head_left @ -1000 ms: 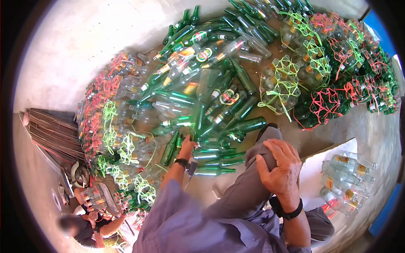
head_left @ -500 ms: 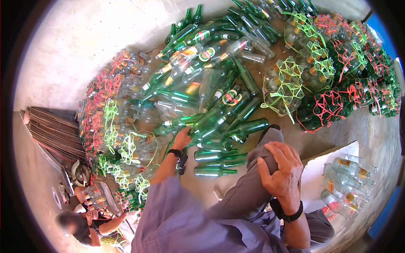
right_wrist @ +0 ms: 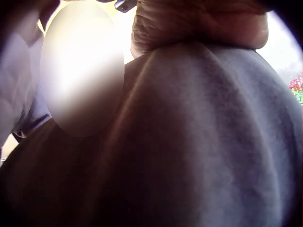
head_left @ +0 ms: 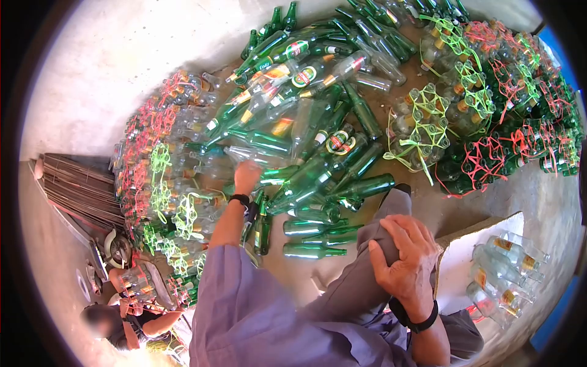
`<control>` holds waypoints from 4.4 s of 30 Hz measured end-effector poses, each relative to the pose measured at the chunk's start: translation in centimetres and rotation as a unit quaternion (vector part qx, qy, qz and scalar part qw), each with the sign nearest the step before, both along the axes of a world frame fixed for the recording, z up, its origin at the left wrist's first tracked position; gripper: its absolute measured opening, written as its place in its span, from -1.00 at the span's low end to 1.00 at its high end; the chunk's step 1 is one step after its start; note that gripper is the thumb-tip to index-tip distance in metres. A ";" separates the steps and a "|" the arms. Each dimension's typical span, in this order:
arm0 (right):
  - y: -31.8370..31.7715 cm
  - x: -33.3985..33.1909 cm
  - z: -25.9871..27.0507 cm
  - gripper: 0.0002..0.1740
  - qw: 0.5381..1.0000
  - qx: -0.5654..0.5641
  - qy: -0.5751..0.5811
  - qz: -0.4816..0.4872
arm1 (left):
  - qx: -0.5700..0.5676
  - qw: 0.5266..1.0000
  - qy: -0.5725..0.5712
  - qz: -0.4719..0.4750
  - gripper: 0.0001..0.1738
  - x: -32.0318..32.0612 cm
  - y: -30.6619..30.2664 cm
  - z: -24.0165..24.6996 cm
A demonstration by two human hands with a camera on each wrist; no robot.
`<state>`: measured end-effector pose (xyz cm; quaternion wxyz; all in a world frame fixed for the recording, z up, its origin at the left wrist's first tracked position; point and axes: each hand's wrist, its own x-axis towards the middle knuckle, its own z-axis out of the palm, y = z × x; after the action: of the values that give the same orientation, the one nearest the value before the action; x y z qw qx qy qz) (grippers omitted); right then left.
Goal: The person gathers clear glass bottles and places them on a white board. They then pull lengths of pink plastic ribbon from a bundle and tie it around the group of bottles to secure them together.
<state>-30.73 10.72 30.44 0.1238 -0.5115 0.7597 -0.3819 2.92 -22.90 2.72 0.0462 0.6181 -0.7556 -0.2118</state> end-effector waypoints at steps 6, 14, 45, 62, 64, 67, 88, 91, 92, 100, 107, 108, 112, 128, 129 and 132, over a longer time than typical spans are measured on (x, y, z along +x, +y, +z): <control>-0.5 -0.1 -0.3 -0.62 1.000 0.010 -0.007 0.011 | -0.056 0.990 -0.131 0.010 -0.46 2.0 -5.0 0.6; -1.4 0.2 -0.5 -0.60 0.999 0.032 -0.006 0.023 | 0.074 0.992 -0.099 -0.005 -0.47 3.4 -7.9 -0.4; -0.9 0.6 -0.3 -0.66 1.000 -0.019 0.001 -0.012 | -0.092 0.991 -0.096 0.000 -0.51 3.4 -4.4 2.8; 1.1 0.9 -0.3 -0.70 0.997 -0.065 0.012 -0.043 | -0.035 0.998 -0.037 -0.028 -0.52 -0.4 4.0 5.0; 1.4 0.9 -0.4 -0.70 0.997 -0.055 0.012 -0.050 | -0.016 0.995 -0.076 -0.065 -0.51 -1.4 4.8 6.0; 1.9 0.8 -0.4 -0.70 0.996 -0.067 0.017 -0.058 | -0.021 0.993 -0.103 -0.050 -0.52 -2.8 5.8 6.6; 6.1 1.4 -0.6 -0.52 0.990 -0.098 0.045 -0.088 | -0.212 0.952 0.013 -0.222 -0.68 -7.9 9.1 23.9; 7.5 1.4 -0.5 -0.43 0.991 -0.103 0.040 -0.073 | -0.234 0.931 0.069 -0.271 -0.72 -11.9 11.8 26.8; 8.0 1.3 -0.5 -0.39 0.991 -0.111 0.040 -0.064 | -0.235 0.928 0.072 -0.279 -0.72 -12.7 12.3 27.3; 14.8 1.5 -1.3 -0.22 0.991 -0.118 0.044 -0.051 | -0.213 0.873 0.208 -0.385 -0.75 -23.5 23.4 38.5; 24.0 1.2 0.6 -0.22 0.983 0.028 -0.132 -0.126 | -0.182 0.790 0.242 -0.533 -0.71 -28.3 34.0 42.2; 24.9 1.4 0.7 -0.23 0.981 -0.008 -0.092 -0.171 | -0.181 0.786 0.245 -0.538 -0.71 -28.7 35.2 41.9; 27.7 1.2 3.7 -0.26 0.950 -0.057 0.095 -0.291 | -0.126 0.690 0.280 -0.655 -0.70 -30.4 41.0 40.0; 39.2 0.2 6.7 -0.62 0.895 -0.073 0.137 -0.417 | 0.057 0.615 0.294 -0.729 -0.48 -32.9 50.8 37.3; 40.8 0.3 7.6 -0.66 0.887 -0.062 0.058 -0.453 | 0.073 0.654 0.279 -0.700 -0.50 -33.1 50.2 37.1; 44.9 -0.3 10.4 -0.74 0.827 -0.123 -0.013 -0.549 | 0.037 0.672 0.274 -0.687 -0.62 -34.0 47.5 34.9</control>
<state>-31.01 55.65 40.86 -0.1602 -0.0165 0.8604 -0.4836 -31.07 24.62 37.65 0.0695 -0.1599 -0.9118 -0.3717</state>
